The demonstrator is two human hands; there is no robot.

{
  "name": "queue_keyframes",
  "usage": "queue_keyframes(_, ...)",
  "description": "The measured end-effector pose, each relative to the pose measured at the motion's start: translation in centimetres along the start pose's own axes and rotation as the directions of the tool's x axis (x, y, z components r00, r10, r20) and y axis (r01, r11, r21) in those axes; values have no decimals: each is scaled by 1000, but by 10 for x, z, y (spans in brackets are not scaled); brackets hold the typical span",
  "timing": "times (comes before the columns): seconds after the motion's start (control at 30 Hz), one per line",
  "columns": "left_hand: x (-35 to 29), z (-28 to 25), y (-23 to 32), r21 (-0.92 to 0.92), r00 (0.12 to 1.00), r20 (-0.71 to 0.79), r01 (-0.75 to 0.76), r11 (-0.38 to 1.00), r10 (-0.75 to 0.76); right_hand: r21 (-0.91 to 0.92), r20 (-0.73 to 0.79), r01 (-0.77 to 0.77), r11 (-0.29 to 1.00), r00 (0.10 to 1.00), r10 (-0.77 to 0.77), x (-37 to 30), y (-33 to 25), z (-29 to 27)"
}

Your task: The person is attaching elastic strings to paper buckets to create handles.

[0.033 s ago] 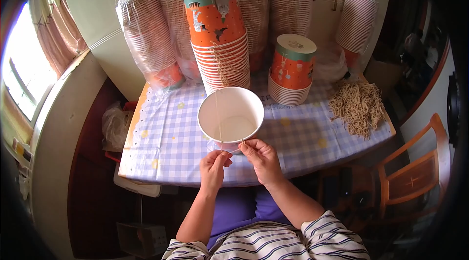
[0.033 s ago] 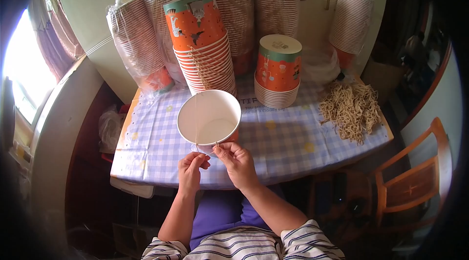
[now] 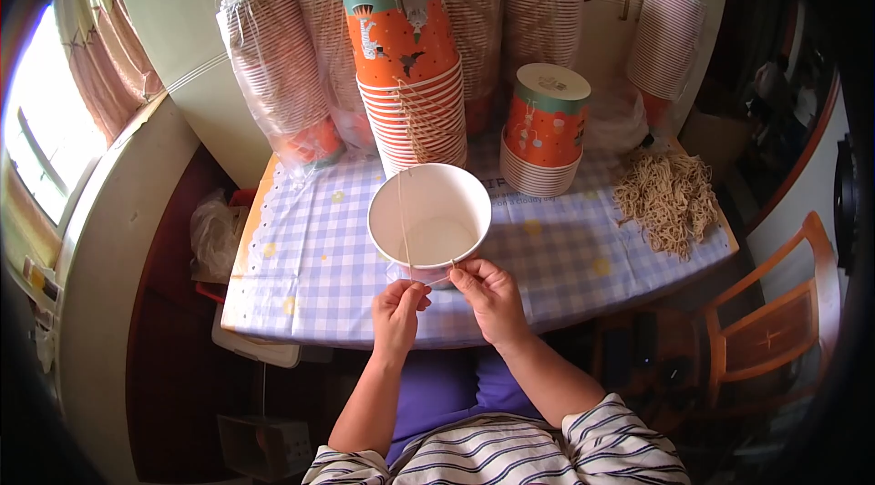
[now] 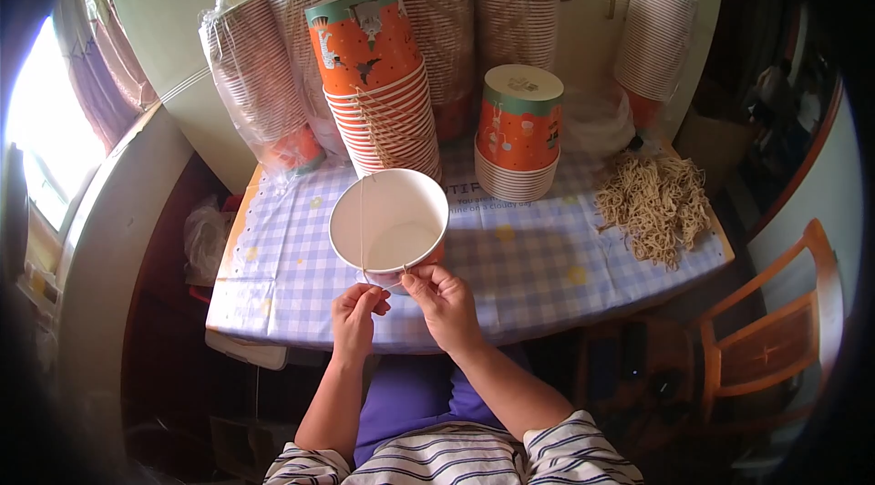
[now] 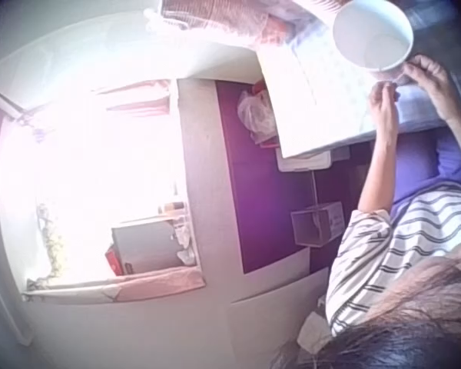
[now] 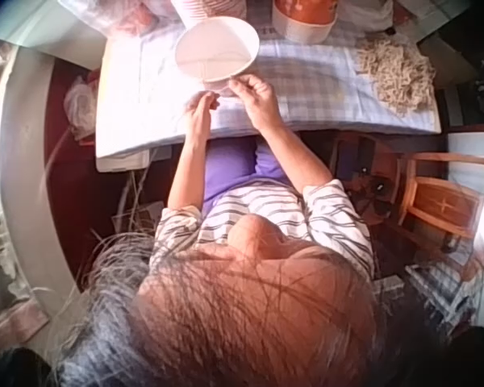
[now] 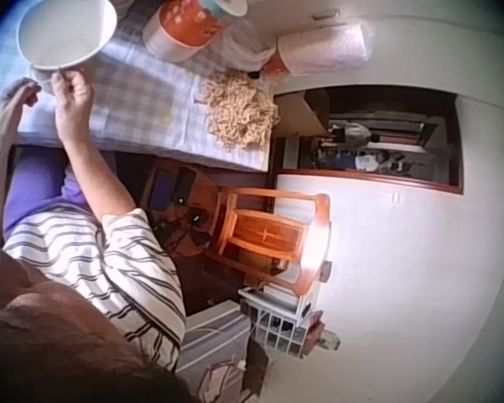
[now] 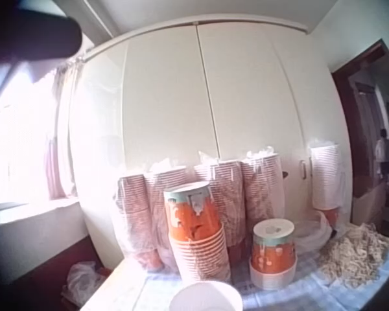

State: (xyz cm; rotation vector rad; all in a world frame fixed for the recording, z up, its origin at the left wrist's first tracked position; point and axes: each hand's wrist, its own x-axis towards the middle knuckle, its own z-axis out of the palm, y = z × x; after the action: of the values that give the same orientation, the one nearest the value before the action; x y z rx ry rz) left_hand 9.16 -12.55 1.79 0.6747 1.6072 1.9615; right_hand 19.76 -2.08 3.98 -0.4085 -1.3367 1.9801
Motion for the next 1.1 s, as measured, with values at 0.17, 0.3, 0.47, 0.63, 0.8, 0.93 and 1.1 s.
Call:
queue_keyframes(0.17, -4, 2, 7, 480, 992, -94, -29, 877, 84, -223, -2, 133, 966, 991, -137, 6, 12, -6)
queue_keyframes(0.3, -9, 7, 7, 685, 676, -18, -528, 502, 737, -231, 12, 94, 968, 996, -93, 6, 10, -7)
queue_keyframes(0.47, -13, 30, 18, 571, 621, 228, -709, 414, 750, -64, 64, 2, 998, 998, 2, 7, 10, -11)
queue_keyframes(0.63, -8, 31, 9, 594, 729, 203, -622, 511, 653, -32, 99, -53, 998, 994, 56, 9, 13, -18)
queue_keyframes(0.8, -9, 32, 6, 599, 759, 189, -591, 540, 623, -51, 85, -33, 998, 996, 37, 7, 11, -19)
queue_keyframes(0.93, -8, 30, 3, 613, 761, 198, -588, 528, 618, -47, 70, -19, 999, 997, 22, 6, 11, -17)
queue_keyframes(1.1, -7, 29, 0, 624, 725, 217, -618, 479, 653, -110, 33, -34, 993, 999, 38, 2, 15, -19)
